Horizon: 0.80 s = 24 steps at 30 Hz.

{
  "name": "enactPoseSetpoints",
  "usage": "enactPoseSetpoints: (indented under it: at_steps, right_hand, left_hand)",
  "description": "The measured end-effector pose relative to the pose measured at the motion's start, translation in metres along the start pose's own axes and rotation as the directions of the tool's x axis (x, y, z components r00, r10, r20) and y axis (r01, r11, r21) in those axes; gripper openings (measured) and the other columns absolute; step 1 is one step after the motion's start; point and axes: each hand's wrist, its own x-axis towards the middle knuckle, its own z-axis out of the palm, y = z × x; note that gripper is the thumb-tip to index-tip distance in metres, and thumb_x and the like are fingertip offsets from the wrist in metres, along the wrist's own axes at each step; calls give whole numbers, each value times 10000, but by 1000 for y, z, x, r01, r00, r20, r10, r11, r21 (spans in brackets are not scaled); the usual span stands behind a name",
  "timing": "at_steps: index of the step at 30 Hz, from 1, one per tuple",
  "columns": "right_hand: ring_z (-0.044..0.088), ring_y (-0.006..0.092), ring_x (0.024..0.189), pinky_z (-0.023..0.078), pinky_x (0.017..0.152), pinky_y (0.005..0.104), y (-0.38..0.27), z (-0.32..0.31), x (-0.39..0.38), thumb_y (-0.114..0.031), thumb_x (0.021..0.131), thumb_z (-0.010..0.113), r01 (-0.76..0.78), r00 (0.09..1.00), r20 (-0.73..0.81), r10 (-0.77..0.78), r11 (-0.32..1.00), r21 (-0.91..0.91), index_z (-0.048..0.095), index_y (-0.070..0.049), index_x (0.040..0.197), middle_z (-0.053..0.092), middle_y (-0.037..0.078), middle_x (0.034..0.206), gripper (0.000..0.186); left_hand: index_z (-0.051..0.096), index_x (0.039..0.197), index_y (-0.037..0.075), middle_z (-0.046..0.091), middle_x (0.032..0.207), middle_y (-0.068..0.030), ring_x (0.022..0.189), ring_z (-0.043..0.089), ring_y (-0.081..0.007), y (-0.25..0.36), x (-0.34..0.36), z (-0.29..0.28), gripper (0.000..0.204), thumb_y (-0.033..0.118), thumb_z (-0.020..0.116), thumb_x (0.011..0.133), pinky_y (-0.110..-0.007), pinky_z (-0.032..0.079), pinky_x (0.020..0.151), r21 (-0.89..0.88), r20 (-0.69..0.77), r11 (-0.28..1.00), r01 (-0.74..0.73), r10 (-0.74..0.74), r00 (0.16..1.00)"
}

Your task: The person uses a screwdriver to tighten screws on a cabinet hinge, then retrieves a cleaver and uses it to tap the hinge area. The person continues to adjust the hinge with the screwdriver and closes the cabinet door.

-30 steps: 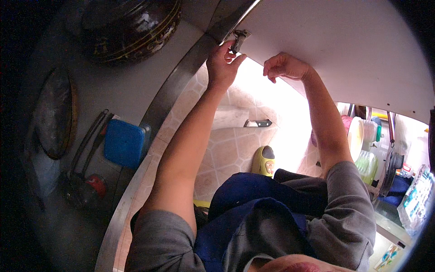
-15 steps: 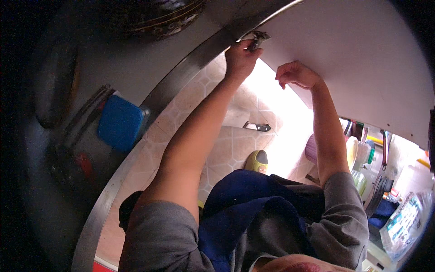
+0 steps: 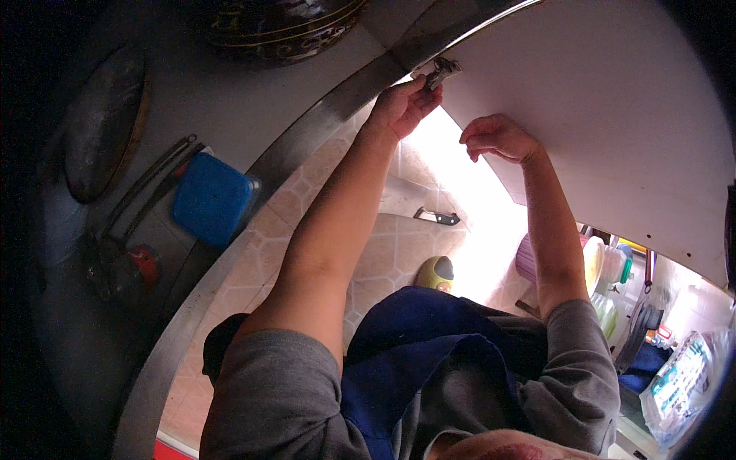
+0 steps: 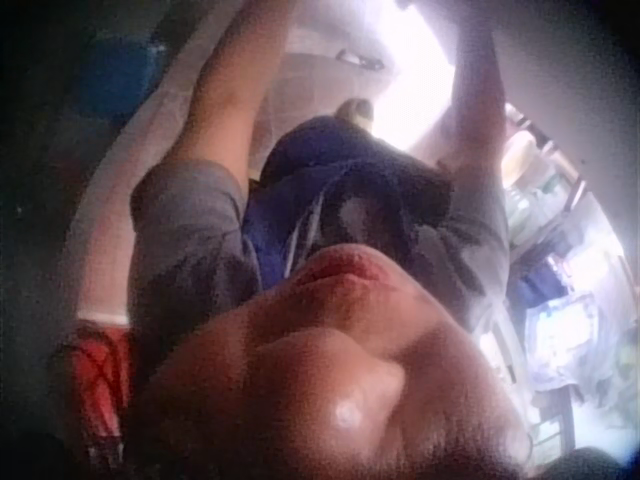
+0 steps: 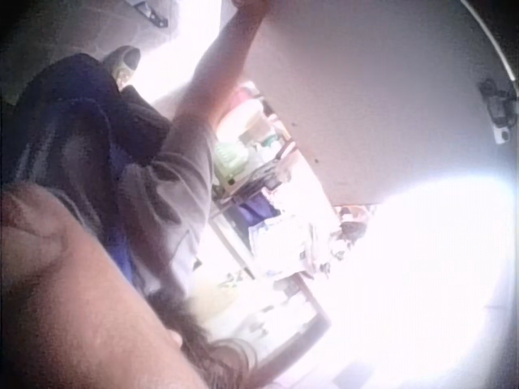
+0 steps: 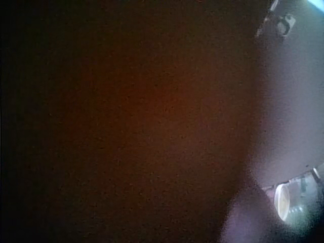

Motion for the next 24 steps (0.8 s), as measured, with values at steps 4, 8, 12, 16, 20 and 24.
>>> enactPoseSetpoints:
  at_steps: [4,8,12,16,20,24]
  right_hand:
    - [595,174,656,511,649,299,3,-3,-4,-38,798,624,-18,999,27,18,1000,13,610,34,898,616,92,719,124]
    - [602,177,654,513,645,305,7,-7,-13,-59,786,638,-17,1000,12,17,1000,-18,599,46,918,612,95,709,172]
    - [598,176,651,510,644,306,10,-3,-19,-48,798,622,-54,997,-50,53,998,-31,597,39,906,609,92,712,141]
    - [590,165,649,507,633,299,9,4,-15,-39,813,609,-31,998,-57,36,995,92,605,13,890,606,80,735,93]
    - [586,163,647,505,629,291,5,8,-7,-34,822,598,3,997,-72,9,987,159,606,14,885,604,82,735,79]
    - [584,162,648,507,627,289,1,10,-8,-39,828,596,-12,999,-42,17,994,110,606,16,881,604,82,735,77]
  left_hand:
    - [531,953,-24,602,846,-138,749,612,-236,1,11,1,206,165,552,874,-299,543,636,194,-157,981,25,6,988]
    - [560,868,2,601,745,-109,624,597,-191,2,18,7,230,226,525,902,-221,500,472,175,-157,983,60,-32,987]
    - [556,926,70,595,746,-73,653,584,-193,18,31,4,458,512,581,809,-269,490,514,386,-318,881,274,-152,936]
    - [546,986,111,608,818,-72,791,570,-220,21,63,-8,555,597,613,726,-377,487,647,436,-417,878,196,4,909]
    - [559,1012,138,618,880,-57,818,563,-230,12,94,-31,489,535,640,737,-404,467,696,301,-103,953,-29,62,993]
    - [591,971,139,628,882,-46,800,569,-213,12,102,-49,390,471,639,773,-391,460,707,255,55,966,-53,40,998]
